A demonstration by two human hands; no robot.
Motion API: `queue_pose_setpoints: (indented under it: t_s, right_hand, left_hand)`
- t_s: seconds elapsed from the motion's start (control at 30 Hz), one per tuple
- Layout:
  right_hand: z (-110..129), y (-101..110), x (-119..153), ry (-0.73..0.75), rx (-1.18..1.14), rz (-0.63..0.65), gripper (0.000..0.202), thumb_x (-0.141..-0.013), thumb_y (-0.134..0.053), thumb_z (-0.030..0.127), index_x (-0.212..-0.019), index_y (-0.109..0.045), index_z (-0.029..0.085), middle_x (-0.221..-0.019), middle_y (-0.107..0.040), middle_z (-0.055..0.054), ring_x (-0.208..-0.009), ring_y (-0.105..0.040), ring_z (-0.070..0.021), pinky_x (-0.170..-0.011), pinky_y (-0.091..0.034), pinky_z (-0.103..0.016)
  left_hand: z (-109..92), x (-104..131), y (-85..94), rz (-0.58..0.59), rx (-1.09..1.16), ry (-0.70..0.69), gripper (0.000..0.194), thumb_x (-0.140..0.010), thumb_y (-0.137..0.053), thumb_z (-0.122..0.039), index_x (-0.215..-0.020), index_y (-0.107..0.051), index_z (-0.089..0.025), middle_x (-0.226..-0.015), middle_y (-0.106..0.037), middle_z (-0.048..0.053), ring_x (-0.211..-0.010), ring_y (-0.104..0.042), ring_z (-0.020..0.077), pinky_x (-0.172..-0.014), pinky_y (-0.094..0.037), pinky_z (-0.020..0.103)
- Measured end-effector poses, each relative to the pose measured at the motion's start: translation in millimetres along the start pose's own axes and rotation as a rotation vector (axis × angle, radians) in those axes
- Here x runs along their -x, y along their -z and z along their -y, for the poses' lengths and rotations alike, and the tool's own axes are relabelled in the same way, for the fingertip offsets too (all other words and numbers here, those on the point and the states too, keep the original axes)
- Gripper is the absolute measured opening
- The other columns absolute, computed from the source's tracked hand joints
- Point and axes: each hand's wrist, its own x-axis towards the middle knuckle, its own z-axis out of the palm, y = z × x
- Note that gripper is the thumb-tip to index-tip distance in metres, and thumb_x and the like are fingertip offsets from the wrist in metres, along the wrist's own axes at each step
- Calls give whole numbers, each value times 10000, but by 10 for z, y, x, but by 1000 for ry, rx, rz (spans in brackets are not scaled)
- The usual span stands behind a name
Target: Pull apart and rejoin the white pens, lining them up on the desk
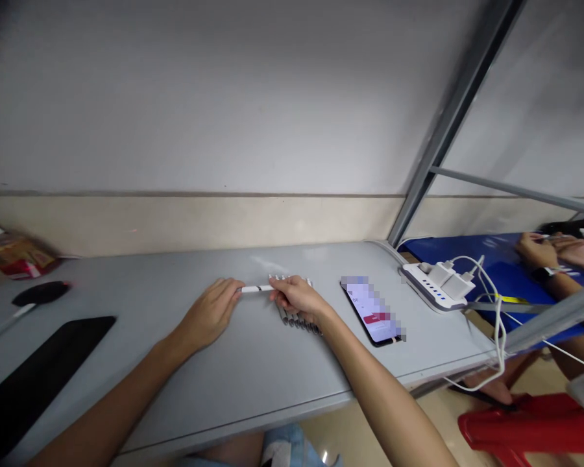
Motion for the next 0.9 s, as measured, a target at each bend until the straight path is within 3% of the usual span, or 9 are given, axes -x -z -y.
queue_pose_setpoints:
  t_s: [0.2, 0.33, 0.47, 0.57, 0.73, 0.83, 0.9]
  right_hand:
    - [-11, -16, 3, 87, 45, 19, 437, -845, -555, 547, -661, -573, 150, -525, -391, 46, -444, -284, -66, -432, -194, -226]
    - [-27, -33, 7, 320, 308, -34, 426, -884, -498, 545, -678, -556, 175, -551, -381, 44, -489, -311, -87, -483, -246, -228]
    - [-31, -39, -4, 504, 539, -173, 295, -904, -511, 453, -847, -649, 199, -683, -532, 2, -614, -439, -119, -590, -355, -237]
    - [-42, -31, -17, 521, 537, -221, 295, -867, -578, 432, -1057, -652, 219, -794, -602, -15, -686, -502, -133, -647, -399, -247]
    - [-67, -1, -34, 437, 524, -227, 385, -916, -461, 458, -728, -628, 167, -621, -523, 1, -573, -450, -114, -581, -369, -243]
    - [-60, 4, -40, 542, 485, -261, 238, -806, -636, 403, -882, -634, 178, -798, -600, -18, -694, -516, -129, -646, -405, -240]
    - [-50, 5, -40, 524, 428, -267, 338, -751, -694, 411, -990, -621, 183, -846, -618, -25, -712, -540, -136, -647, -420, -241]
  left_hand:
    - [-17, 10, 11, -6, -80, 29, 263, -930, -305, -143, -776, -511, -198, -760, -575, 42, -731, -490, 194, -706, -383, 328]
    - [12, 22, -6, 7, 1, 129, 228, -881, -330, -120, -730, -476, -211, -684, -536, 13, -669, -497, 173, -647, -368, 294]
    - [65, 18, -49, 18, 136, 186, 232, -931, -312, -208, -778, -485, -215, -711, -544, -4, -675, -515, 157, -658, -384, 279]
    - [94, 14, -52, -12, 167, 194, 249, -956, -308, -273, -813, -503, -212, -765, -558, 5, -722, -525, 160, -693, -402, 283]
    - [88, 14, -14, -4, 135, 125, 316, -983, -271, -316, -828, -522, -205, -782, -554, 21, -762, -511, 175, -730, -405, 302]
    - [69, 9, 4, -20, 120, 102, 312, -986, -278, -318, -858, -536, -199, -804, -562, 27, -778, -508, 179, -745, -404, 308]
    - [56, 4, 19, -24, 120, 99, 306, -986, -283, -320, -884, -544, -197, -828, -571, 34, -803, -511, 183, -759, -405, 312]
